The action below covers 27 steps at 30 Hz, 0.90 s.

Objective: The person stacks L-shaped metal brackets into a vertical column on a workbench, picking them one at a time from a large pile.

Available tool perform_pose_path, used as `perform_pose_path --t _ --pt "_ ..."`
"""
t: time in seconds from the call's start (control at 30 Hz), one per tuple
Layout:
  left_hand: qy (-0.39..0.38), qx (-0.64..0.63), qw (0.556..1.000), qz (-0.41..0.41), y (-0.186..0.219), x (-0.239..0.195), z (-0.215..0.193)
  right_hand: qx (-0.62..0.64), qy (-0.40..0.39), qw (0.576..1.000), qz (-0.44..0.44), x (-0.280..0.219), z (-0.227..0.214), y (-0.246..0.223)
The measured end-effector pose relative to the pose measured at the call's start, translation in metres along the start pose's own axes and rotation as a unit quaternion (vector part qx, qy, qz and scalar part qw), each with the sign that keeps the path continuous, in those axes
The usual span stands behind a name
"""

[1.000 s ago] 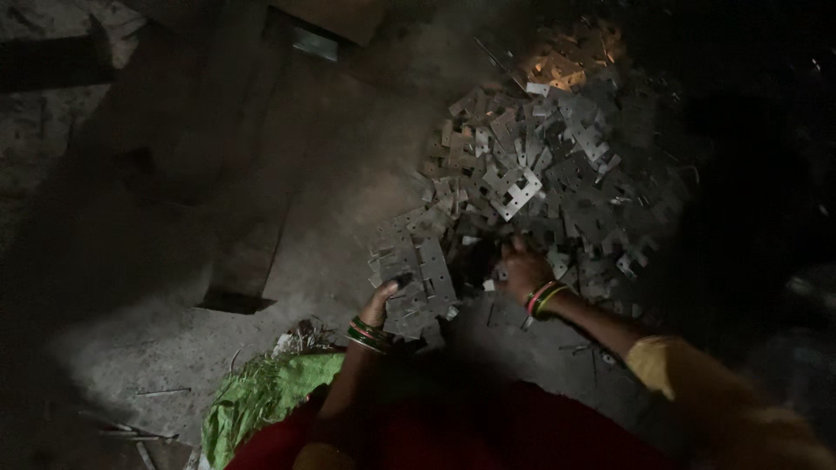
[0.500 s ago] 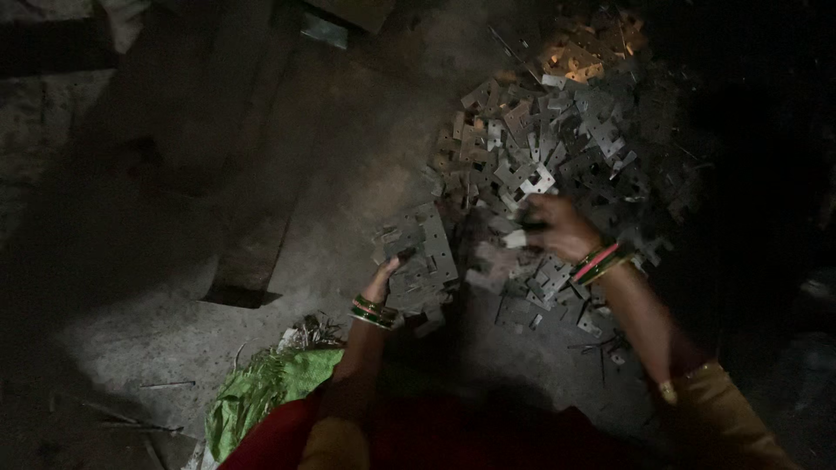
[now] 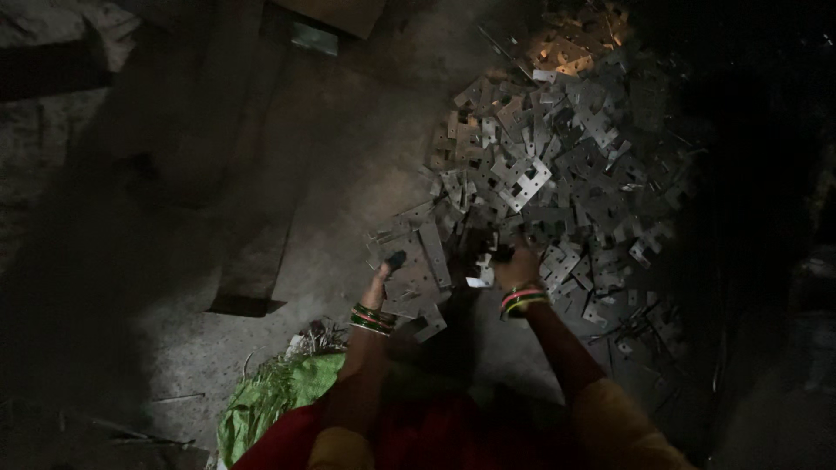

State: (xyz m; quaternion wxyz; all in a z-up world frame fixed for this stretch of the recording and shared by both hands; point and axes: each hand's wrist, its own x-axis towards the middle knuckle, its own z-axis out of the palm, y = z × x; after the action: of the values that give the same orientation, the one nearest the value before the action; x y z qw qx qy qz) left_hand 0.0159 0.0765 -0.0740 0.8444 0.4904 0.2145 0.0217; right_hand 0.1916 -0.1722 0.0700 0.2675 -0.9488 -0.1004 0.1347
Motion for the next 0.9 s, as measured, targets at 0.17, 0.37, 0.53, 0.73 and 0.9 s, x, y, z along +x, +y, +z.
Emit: perform_pose_path --t 0.17,0.37,0.53,0.73,0.9 --pt "0.013 -0.124 0.99 -0.059 -0.008 0.006 -0.016 0.231 0.006 0.957 -0.174 -0.018 -0.045 -0.044" --pt "0.029 -0.041 0.997 -0.067 -0.03 0.019 -0.02 -0.113 -0.064 0.938 -0.32 -0.016 -0.091 -0.085" --pt "-0.075 -0.244 0.966 -0.044 -0.042 0.014 -0.027 -0.384 -0.178 0.835 -0.35 0.025 -0.069 -0.085" --pt "-0.008 -0.213 0.974 -0.079 -0.027 -0.002 -0.038 -0.415 -0.17 0.807 -0.385 0.048 -0.065 -0.081" --pt "-0.008 -0.23 0.972 -0.058 -0.016 -0.014 -0.026 -0.406 -0.141 0.802 -0.416 0.042 -0.102 -0.09"
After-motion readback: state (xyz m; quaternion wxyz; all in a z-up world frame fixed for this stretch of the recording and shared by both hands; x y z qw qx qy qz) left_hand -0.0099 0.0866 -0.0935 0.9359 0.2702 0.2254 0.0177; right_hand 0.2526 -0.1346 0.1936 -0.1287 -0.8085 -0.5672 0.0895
